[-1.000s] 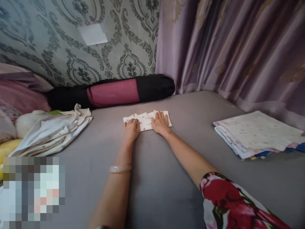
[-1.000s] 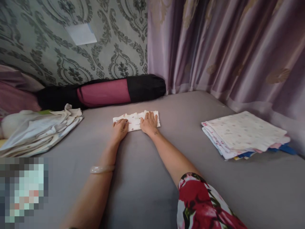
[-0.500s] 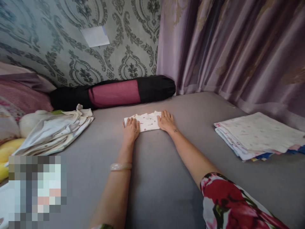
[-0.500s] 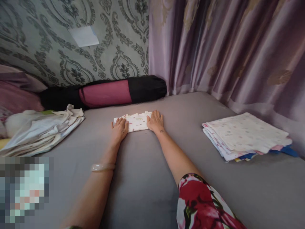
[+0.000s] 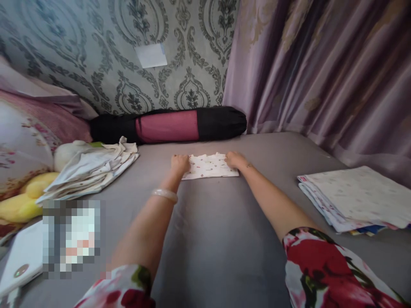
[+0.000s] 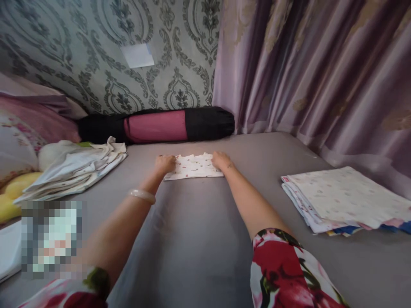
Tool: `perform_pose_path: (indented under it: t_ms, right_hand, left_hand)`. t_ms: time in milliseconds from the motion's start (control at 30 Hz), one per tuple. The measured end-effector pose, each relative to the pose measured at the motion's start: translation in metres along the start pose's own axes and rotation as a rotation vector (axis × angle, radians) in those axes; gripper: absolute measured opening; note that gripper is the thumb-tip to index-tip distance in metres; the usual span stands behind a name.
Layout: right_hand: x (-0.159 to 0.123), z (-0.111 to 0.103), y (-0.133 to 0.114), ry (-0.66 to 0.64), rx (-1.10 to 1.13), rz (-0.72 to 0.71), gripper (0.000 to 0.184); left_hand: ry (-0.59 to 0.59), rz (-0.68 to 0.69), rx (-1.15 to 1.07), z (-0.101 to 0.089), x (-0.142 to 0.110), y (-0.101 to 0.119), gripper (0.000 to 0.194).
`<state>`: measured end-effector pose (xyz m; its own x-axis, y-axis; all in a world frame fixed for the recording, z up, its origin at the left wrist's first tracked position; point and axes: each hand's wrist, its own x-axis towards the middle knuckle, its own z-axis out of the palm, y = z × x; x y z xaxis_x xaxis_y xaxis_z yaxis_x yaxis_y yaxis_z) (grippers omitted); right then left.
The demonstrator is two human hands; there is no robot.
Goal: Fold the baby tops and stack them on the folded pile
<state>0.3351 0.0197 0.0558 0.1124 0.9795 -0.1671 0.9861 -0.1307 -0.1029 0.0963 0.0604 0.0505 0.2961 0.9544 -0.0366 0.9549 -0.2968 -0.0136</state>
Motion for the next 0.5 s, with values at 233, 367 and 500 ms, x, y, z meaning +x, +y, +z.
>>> perform_pose_path:
  t_ms: [233,367,500]
  right_hand:
    - [0.027,-0.028,0.010,-0.125,-0.016,-0.025,0.032]
    - [0.046,-0.029,0.013,-0.209,-0.017,-0.025,0.036]
    - [0.059,-0.027,0.016,-0.236,0.016,0.018,0.037]
  left_hand:
    - [-0.178,0.030,-0.016,-0.015,0.049,-0.018,0.027]
    - [-0.260,0.041,-0.025,-0.014,0.064,-0.032,0.044]
    - [-0.357,0.047,-0.115,-0.016,0.069,-0.042,0.047]
